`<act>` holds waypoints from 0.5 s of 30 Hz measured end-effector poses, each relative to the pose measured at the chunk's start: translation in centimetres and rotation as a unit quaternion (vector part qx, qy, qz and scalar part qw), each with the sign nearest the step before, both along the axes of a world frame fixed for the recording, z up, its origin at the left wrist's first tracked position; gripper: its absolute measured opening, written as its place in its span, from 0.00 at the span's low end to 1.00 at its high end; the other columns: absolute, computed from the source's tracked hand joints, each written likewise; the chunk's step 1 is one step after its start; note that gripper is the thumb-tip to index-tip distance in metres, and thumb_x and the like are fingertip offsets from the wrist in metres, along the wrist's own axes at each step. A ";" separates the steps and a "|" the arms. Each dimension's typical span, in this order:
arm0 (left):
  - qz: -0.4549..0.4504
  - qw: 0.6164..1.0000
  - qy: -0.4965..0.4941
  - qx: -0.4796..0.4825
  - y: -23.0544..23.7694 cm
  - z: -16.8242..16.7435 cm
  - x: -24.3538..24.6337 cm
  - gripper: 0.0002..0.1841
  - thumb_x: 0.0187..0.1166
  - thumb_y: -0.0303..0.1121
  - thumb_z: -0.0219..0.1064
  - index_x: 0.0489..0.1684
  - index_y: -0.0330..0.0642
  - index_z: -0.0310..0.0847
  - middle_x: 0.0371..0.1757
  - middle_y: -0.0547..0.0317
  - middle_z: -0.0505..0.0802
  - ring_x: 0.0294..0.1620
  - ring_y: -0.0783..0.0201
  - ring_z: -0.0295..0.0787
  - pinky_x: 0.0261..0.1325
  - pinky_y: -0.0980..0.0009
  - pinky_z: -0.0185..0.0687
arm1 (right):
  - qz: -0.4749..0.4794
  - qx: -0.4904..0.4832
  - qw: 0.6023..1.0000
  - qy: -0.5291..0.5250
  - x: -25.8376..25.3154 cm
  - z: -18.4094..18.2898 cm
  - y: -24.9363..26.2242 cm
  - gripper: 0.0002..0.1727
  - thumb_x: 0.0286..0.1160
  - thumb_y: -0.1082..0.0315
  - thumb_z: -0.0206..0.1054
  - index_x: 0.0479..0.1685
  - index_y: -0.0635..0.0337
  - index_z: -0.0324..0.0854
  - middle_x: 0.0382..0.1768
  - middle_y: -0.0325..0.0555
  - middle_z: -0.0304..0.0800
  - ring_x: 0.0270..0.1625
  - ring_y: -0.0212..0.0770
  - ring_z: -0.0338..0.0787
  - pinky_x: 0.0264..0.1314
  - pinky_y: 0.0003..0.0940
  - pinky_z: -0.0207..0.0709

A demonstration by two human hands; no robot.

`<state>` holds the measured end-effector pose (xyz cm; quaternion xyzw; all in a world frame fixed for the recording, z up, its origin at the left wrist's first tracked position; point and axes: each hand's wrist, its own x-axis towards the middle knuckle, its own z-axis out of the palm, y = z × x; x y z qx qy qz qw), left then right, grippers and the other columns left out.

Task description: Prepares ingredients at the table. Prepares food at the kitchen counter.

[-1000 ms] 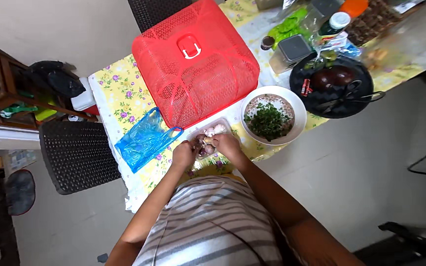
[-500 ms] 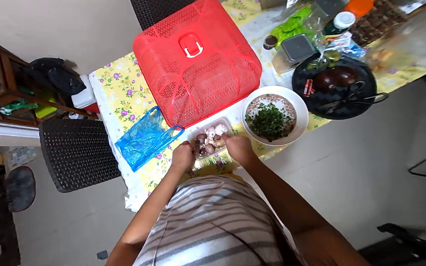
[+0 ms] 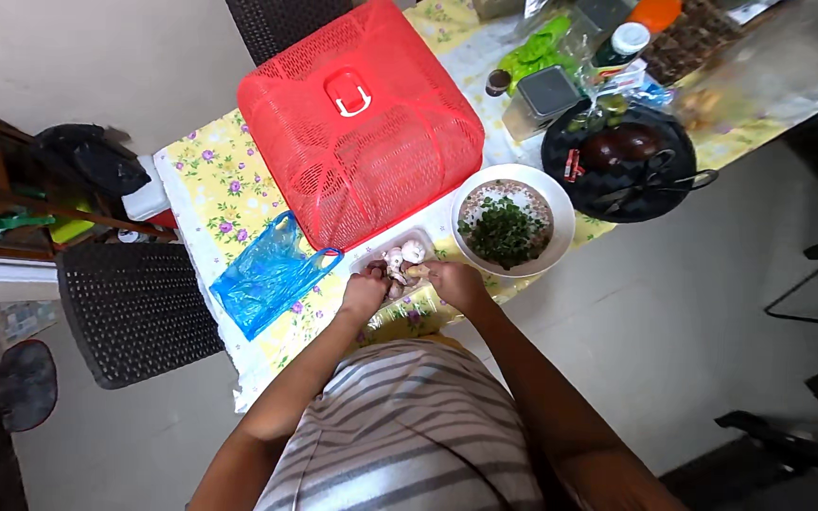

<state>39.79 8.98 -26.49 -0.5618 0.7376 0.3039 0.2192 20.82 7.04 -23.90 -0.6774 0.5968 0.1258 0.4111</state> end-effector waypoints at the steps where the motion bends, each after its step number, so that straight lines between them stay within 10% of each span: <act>1: -0.013 1.000 -0.003 -0.003 -0.1 0.0 -0.1 0.18 0.85 0.21 0.54 0.67 0.36 0.84 0.73 0.36 0.84 0.76 0.35 0.78 0.70 0.37 0.73 | -0.008 -0.001 1.000 -0.012 -0.4 -0.3 0.0 0.22 0.91 0.64 0.56 0.80 0.53 0.78 0.65 0.63 0.89 0.69 0.66 0.87 0.69 0.68 0.74; 8: -0.063 0.997 -0.030 0.025 -1.2 -0.8 -0.9 0.18 0.85 0.21 0.55 0.68 0.35 0.84 0.77 0.37 0.81 0.80 0.35 0.73 0.71 0.37 0.72 | -0.214 -0.039 0.938 -0.269 -1.9 -3.1 0.8 0.13 0.86 0.71 0.63 0.54 0.76 0.86 0.54 0.67 0.90 0.58 0.56 0.89 0.67 0.52 0.77; 15: -0.056 0.998 -0.028 0.020 -1.1 -0.6 -0.6 0.18 0.84 0.21 0.55 0.69 0.36 0.83 0.76 0.38 0.82 0.80 0.36 0.74 0.70 0.37 0.73 | -0.255 -0.015 0.926 -0.279 -2.2 -3.2 0.6 0.13 0.88 0.72 0.61 0.56 0.75 0.83 0.48 0.63 0.88 0.43 0.47 0.84 0.52 0.43 0.78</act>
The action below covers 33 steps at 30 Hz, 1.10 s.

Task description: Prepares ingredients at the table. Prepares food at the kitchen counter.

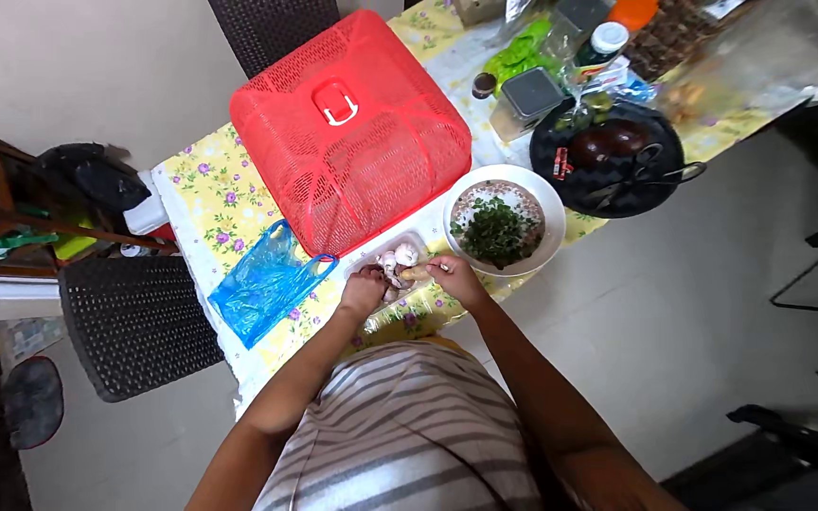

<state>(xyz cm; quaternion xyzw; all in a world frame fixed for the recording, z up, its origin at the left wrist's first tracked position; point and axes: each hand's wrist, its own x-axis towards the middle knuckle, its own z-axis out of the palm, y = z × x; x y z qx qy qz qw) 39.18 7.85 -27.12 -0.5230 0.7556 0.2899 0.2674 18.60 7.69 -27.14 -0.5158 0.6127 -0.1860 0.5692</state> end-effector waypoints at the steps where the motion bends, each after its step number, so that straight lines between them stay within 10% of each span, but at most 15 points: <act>1: 0.009 1.000 0.001 -0.002 0.1 0.3 0.1 0.18 0.84 0.22 0.56 0.68 0.36 0.83 0.75 0.38 0.83 0.79 0.36 0.75 0.70 0.37 0.73 | -0.002 0.014 1.000 -0.006 0.0 0.2 0.0 0.13 0.88 0.73 0.60 0.58 0.74 0.83 0.47 0.61 0.87 0.40 0.43 0.83 0.49 0.40 0.77; 6: 0.160 0.986 0.037 -0.030 0.5 2.5 0.7 0.17 0.89 0.32 0.55 0.67 0.40 0.86 0.71 0.40 0.88 0.74 0.38 0.82 0.73 0.38 0.73 | -0.124 0.148 0.969 -0.153 0.6 1.5 0.0 0.12 0.90 0.75 0.53 0.60 0.71 0.79 0.35 0.45 0.83 0.28 0.30 0.82 0.31 0.23 0.76; 11: 0.379 0.887 0.257 -0.065 1.4 3.4 1.9 0.15 0.85 0.36 0.67 0.59 0.38 0.91 0.56 0.39 0.94 0.61 0.45 0.90 0.71 0.45 0.77 | -0.265 0.291 0.849 -0.353 1.2 1.7 -0.4 0.16 0.94 0.66 0.46 0.57 0.68 0.76 0.43 0.52 0.89 0.43 0.44 0.92 0.51 0.37 0.87; 16: 0.352 0.848 0.379 -0.114 2.6 5.3 -0.4 0.10 0.78 0.29 0.72 0.48 0.32 0.93 0.50 0.42 0.95 0.54 0.53 0.91 0.65 0.55 0.82 | -0.219 0.320 0.844 -0.371 2.1 2.1 -0.7 0.29 0.98 0.53 0.34 0.63 0.68 0.74 0.49 0.52 0.87 0.45 0.43 0.90 0.52 0.39 0.86; 21: 0.318 0.847 0.408 -0.123 2.9 5.0 -2.6 0.16 0.77 0.30 0.74 0.61 0.34 0.90 0.59 0.38 0.93 0.63 0.49 0.90 0.72 0.53 0.80 | -0.194 0.359 0.841 -0.355 2.4 2.8 -1.1 0.24 0.97 0.52 0.39 0.59 0.63 0.73 0.42 0.50 0.85 0.39 0.44 0.89 0.43 0.39 0.86; 26: 0.525 0.730 0.437 0.012 2.4 6.1 -3.5 0.20 0.93 0.30 0.43 0.61 0.27 0.80 0.33 0.59 0.85 0.29 0.74 0.78 0.38 0.76 0.77 | -0.185 0.362 0.841 -0.356 1.3 2.5 -1.4 0.20 0.96 0.59 0.43 0.51 0.64 0.77 0.39 0.48 0.88 0.38 0.41 0.91 0.43 0.35 0.86; 29: 0.483 0.772 0.411 0.037 2.1 6.9 -4.0 0.21 0.89 0.26 0.45 0.73 0.29 0.75 0.38 0.55 0.86 0.29 0.73 0.77 0.36 0.76 0.74 | -0.194 0.381 0.832 -0.354 1.1 2.3 -1.5 0.18 0.94 0.62 0.45 0.55 0.65 0.77 0.41 0.50 0.87 0.39 0.43 0.90 0.44 0.37 0.86; 33: 0.344 0.869 0.357 -0.015 2.2 6.5 -5.3 0.27 0.84 0.28 0.64 0.82 0.28 0.69 0.57 0.36 0.91 0.51 0.52 0.91 0.63 0.58 0.83 | -0.218 0.402 0.816 -0.355 1.2 2.9 -1.3 0.16 0.93 0.61 0.46 0.59 0.61 0.75 0.40 0.48 0.86 0.39 0.41 0.89 0.43 0.37 0.85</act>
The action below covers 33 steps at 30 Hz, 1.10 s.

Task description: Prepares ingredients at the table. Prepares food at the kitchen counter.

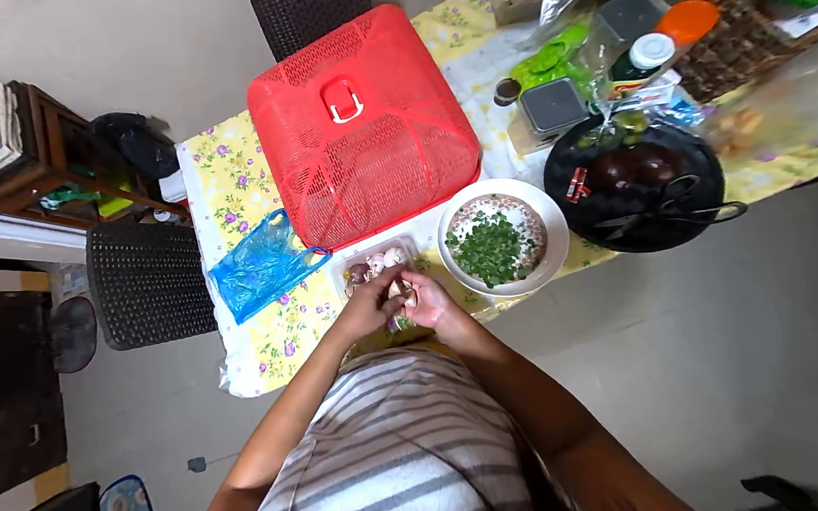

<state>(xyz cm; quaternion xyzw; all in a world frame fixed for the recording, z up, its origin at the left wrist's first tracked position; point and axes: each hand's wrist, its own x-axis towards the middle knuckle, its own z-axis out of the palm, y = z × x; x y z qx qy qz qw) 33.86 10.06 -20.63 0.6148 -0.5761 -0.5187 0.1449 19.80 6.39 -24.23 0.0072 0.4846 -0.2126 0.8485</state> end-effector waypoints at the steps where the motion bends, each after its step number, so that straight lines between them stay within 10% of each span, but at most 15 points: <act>1: -0.010 1.000 -0.016 -0.015 0.1 -0.1 -0.2 0.29 0.81 0.29 0.68 0.82 0.28 0.69 0.59 0.36 0.91 0.53 0.51 0.92 0.66 0.57 0.83 | -0.005 0.000 1.000 0.000 0.0 0.0 0.1 0.16 0.93 0.61 0.46 0.57 0.60 0.76 0.40 0.47 0.86 0.39 0.40 0.89 0.43 0.36 0.85; 7: 0.207 0.976 0.067 -0.019 1.1 0.2 0.3 0.22 0.87 0.28 0.58 0.77 0.25 0.71 0.58 0.44 0.89 0.38 0.68 0.86 0.45 0.73 0.83 | -0.024 -0.002 1.000 -0.003 -0.1 0.5 -0.9 0.10 0.90 0.70 0.49 0.49 0.64 0.76 0.36 0.48 0.85 0.36 0.39 0.88 0.42 0.32 0.86; 13: 0.571 0.747 0.313 0.135 1.8 2.3 3.4 0.17 0.93 0.32 0.41 0.49 0.33 0.76 0.35 0.59 0.89 0.22 0.75 0.81 0.25 0.81 0.78 | 0.000 -0.029 1.000 0.007 2.4 2.2 -1.3 0.08 0.86 0.79 0.50 0.55 0.65 0.71 0.38 0.48 0.83 0.38 0.39 0.90 0.45 0.31 0.89; 21: 0.608 0.664 0.433 0.047 10.4 2.5 9.4 0.11 0.88 0.23 0.42 0.55 0.36 0.70 0.38 0.59 0.88 0.39 0.68 0.89 0.51 0.73 0.89 | 0.182 -0.121 0.976 -0.015 9.0 3.6 2.8 0.11 0.82 0.82 0.45 0.52 0.66 0.72 0.41 0.46 0.83 0.41 0.38 0.90 0.49 0.33 0.88; 33: 0.711 0.515 0.477 0.046 32.7 0.1 23.3 0.19 0.95 0.45 0.44 0.50 0.39 0.74 0.30 0.57 0.89 0.26 0.68 0.89 0.33 0.76 0.86 | 0.367 -0.139 0.913 -0.110 26.3 1.1 21.5 0.18 0.83 0.75 0.40 0.43 0.61 0.79 0.35 0.46 0.95 0.36 0.38 0.96 0.43 0.29 0.90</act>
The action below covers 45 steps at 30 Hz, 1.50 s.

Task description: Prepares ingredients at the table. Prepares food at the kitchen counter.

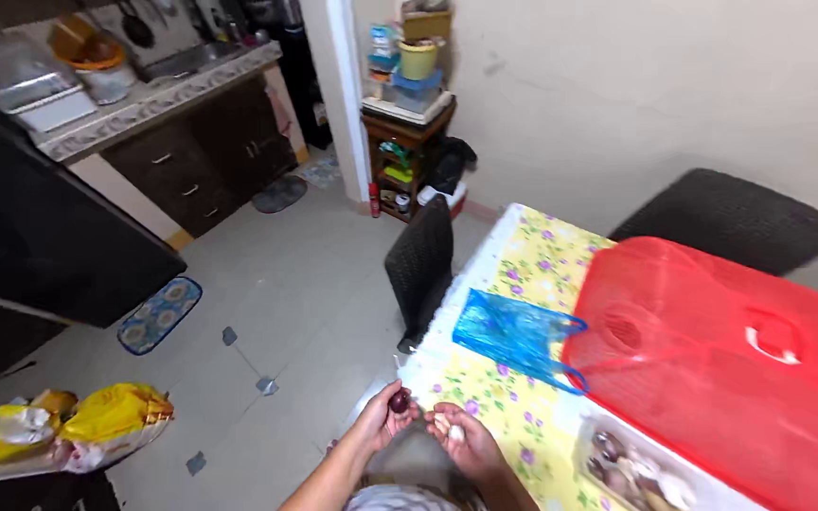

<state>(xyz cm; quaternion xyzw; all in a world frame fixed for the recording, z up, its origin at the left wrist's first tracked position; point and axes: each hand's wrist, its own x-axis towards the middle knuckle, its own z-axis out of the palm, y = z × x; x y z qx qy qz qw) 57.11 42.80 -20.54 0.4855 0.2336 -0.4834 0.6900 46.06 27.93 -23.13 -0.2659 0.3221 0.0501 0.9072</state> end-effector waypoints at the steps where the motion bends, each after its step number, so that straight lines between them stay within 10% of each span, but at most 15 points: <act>1: 0.021 1.000 0.004 0.011 2.4 0.0 1.6 0.18 0.95 0.43 0.44 0.52 0.38 0.73 0.32 0.55 0.89 0.27 0.66 0.89 0.34 0.75 0.87 | 0.007 0.013 1.000 0.000 2.0 0.2 2.2 0.18 0.82 0.76 0.40 0.42 0.60 0.80 0.35 0.47 0.95 0.35 0.38 0.96 0.42 0.28 0.90; 14: 0.281 0.957 -0.039 0.064 25.2 0.6 17.9 0.16 0.95 0.38 0.44 0.61 0.33 0.69 0.40 0.48 0.86 0.34 0.60 0.89 0.40 0.69 0.89 | 0.089 0.052 0.987 0.125 23.6 0.6 21.1 0.07 0.85 0.76 0.51 0.47 0.64 0.75 0.32 0.50 0.88 0.31 0.41 0.93 0.38 0.31 0.91; 28: 0.404 0.906 0.001 0.127 34.3 0.6 39.6 0.23 0.97 0.48 0.34 0.50 0.40 0.70 0.27 0.60 0.83 0.14 0.75 0.71 0.17 0.81 0.66 | 0.263 0.030 0.950 0.164 54.4 1.7 28.3 0.07 0.89 0.70 0.51 0.52 0.62 0.72 0.29 0.45 0.83 0.28 0.37 0.86 0.34 0.29 0.85; 37: 0.547 0.825 0.001 0.143 36.8 2.9 58.9 0.13 0.94 0.39 0.46 0.40 0.43 0.68 0.27 0.59 0.79 0.23 0.68 0.80 0.29 0.75 0.83 | 0.249 -0.029 0.965 0.079 78.6 7.6 28.2 0.08 0.90 0.72 0.53 0.57 0.66 0.72 0.33 0.46 0.82 0.34 0.36 0.88 0.42 0.29 0.87; 45: 0.547 0.828 -0.008 0.121 39.1 2.0 75.7 0.14 0.92 0.34 0.41 0.32 0.46 0.64 0.21 0.61 0.77 0.21 0.67 0.79 0.29 0.73 0.82 | 0.209 -0.024 0.977 0.026 95.2 7.5 30.9 0.08 0.88 0.77 0.52 0.59 0.67 0.70 0.38 0.45 0.83 0.37 0.35 0.89 0.46 0.28 0.87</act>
